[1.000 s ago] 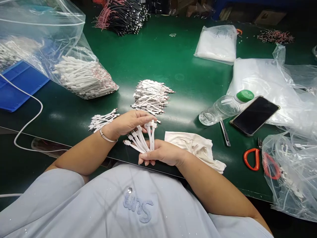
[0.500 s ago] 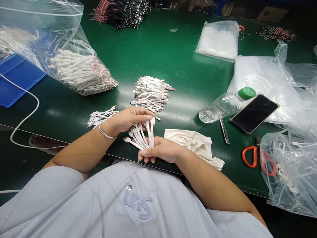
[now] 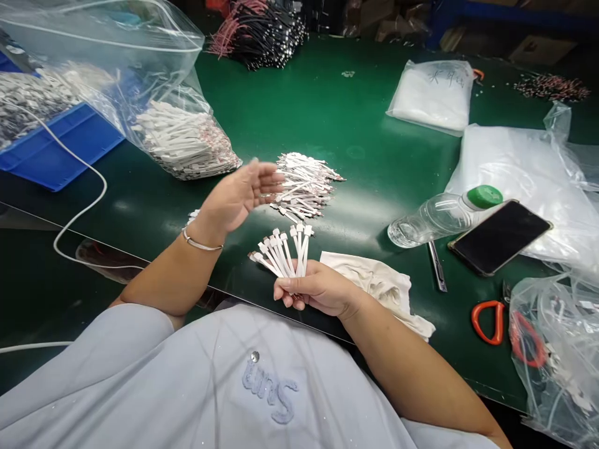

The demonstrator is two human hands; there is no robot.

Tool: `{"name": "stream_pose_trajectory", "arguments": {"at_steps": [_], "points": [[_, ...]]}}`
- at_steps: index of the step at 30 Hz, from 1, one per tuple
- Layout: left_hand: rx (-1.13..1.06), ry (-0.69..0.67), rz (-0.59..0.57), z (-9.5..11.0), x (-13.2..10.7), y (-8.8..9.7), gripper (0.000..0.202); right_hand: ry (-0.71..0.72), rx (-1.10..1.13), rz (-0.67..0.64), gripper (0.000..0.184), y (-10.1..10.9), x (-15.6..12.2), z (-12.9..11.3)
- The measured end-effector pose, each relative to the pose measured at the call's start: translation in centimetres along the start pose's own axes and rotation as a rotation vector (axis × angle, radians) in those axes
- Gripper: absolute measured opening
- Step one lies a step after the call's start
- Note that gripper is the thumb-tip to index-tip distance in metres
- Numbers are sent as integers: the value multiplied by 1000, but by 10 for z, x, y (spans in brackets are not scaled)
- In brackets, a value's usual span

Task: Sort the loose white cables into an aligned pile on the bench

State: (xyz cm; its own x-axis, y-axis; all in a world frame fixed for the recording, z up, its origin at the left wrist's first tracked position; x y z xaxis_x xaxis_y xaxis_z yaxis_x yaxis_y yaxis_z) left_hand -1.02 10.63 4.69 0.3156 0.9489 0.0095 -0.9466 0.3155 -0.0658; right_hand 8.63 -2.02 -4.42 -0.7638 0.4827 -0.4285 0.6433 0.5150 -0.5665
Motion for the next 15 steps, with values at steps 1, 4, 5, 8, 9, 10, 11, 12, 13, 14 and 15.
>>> {"name": "stream_pose_trajectory", "arguments": {"at_steps": [1, 4, 5, 8, 9, 10, 11, 12, 13, 14, 15], "points": [[84, -140, -38, 24, -9, -3, 59, -2, -8, -8, 32, -1, 0, 0], [543, -431, -452, 54, -60, -59, 74, -13, -84, -35, 36, -4, -1, 3], [743, -460, -600, 45, -78, -79, 74, -28, -150, -49, 38, -6, -1, 6], [1220, -468, -722, 2, -108, -105, 54, -116, -401, -92, 40, -11, -4, 17], [1312, -462, -724, -10, -111, -108, 52, -143, -461, -101, 40, -12, -4, 20], [1380, -445, -723, -21, -114, -108, 51, -154, -488, -103, 40, -13, -4, 21], [1431, -414, -717, -31, -114, -106, 47, -148, -486, -105, 39, -13, -4, 21], [1469, -375, -709, -38, -115, -102, 42, -128, -464, -114, 39, -15, -4, 19], [1501, -330, -699, -43, -115, -96, 35, -101, -435, -130, 40, -17, -3, 17], [1529, -289, -685, -46, -115, -89, 28, -74, -406, -147, 41, -19, -2, 16], [1552, -257, -665, -47, -115, -81, 22, -54, -384, -154, 42, -19, -2, 14]]}}
Point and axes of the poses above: each hand's wrist, its own x-axis towards the middle knuckle, its own y-axis out of the back of the hand, z = x × y, the point moved 10 cm from there along x, towards the middle knuckle, and after that the axes turned 3 degrees about -z, right-handed, at the moved point
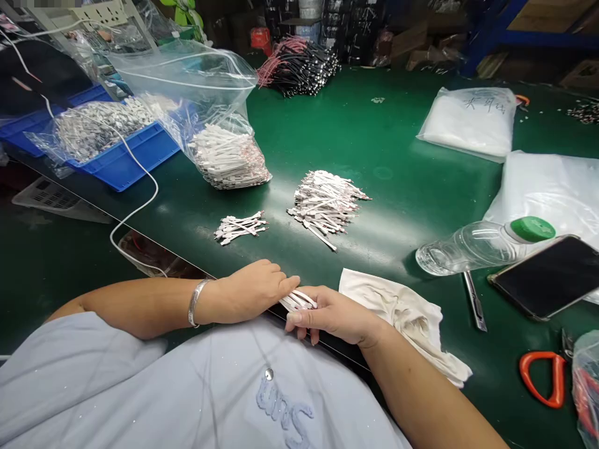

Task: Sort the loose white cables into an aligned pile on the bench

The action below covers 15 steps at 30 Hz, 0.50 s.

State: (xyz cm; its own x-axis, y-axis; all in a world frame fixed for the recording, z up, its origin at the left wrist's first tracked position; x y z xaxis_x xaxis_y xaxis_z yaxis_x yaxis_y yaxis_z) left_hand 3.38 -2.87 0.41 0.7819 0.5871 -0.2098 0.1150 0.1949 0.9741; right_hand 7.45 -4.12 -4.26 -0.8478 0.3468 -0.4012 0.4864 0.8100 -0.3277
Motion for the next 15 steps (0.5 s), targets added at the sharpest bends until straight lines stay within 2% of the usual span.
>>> {"name": "stream_pose_trajectory", "arguments": {"at_steps": [3, 6, 8, 10, 12, 15], "points": [[41, 136, 8, -29, -17, 1, 16, -17, 30, 70, 49, 7, 1, 4], [90, 366, 55, -76, -43, 9, 18, -80, 48, 142, 68, 12, 0, 11], [124, 503, 147, -102, -62, 22, 34, -98, 43, 138, 77, 10, 0, 12], [128, 567, 252, -117, -72, 38, 57, -104, 29, 128, 77, 9, 0, 12], [90, 536, 298, -118, -65, 47, 56, -108, 14, 129, 74, 9, 0, 12], [52, 413, 224, -106, -24, 48, 35, -102, 2, 137, 71, 11, 1, 11]]}}
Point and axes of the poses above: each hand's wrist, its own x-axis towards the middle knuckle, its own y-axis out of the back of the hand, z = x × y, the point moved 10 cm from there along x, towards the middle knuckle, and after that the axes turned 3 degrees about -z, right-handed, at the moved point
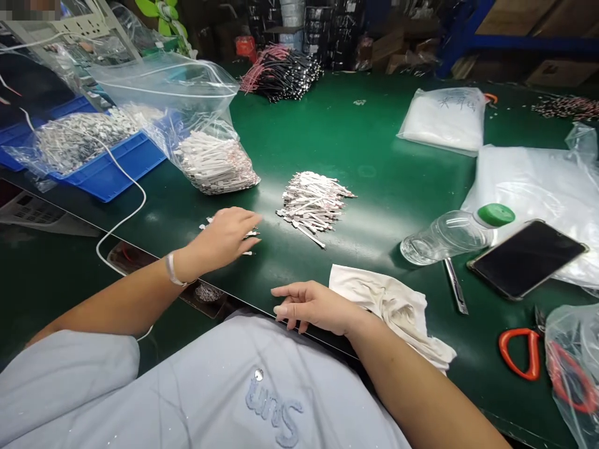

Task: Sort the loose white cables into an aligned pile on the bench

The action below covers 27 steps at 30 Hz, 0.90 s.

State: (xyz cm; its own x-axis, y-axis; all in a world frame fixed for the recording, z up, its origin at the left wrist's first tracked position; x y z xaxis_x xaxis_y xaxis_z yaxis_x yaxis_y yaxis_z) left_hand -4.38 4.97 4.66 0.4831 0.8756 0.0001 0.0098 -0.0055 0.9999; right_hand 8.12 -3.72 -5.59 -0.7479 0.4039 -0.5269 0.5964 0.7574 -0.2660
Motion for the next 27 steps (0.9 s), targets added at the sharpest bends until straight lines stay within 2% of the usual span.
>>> {"name": "stream_pose_trajectory", "arguments": {"at_steps": [2, 5, 8, 10, 16, 19, 22, 24, 27], "points": [[35, -77, -50, 25, 29, -10, 31, 6, 4, 3, 72, 1, 0, -1], [86, -138, -40, 55, 73, -19, 34, 7, 6, 6, 71, 1, 0, -2], [75, -65, -32, 63, 108, -22, 35, 7, 3, 9, 70, 1, 0, -2], [70, -45, -30, 65, 122, -21, 34, 9, 1, 10, 70, 2, 1, -2], [12, -27, -71, 58, 133, -18, 32, 37, 4, -4, 69, 2, 2, -3], [-10, -13, -183, 52, 132, -19, 30, 41, 1, -2, 68, 3, 0, -5], [-32, -24, -268, 49, 131, -10, 32, 53, 8, 23, 64, 7, -1, -7], [-55, -30, -306, 46, 133, -1, 37, 78, 21, 76, 58, 14, -1, -11], [-104, -5, -404, 41, 136, 3, 41, 148, 53, 230, 47, 35, -2, -18]]}}
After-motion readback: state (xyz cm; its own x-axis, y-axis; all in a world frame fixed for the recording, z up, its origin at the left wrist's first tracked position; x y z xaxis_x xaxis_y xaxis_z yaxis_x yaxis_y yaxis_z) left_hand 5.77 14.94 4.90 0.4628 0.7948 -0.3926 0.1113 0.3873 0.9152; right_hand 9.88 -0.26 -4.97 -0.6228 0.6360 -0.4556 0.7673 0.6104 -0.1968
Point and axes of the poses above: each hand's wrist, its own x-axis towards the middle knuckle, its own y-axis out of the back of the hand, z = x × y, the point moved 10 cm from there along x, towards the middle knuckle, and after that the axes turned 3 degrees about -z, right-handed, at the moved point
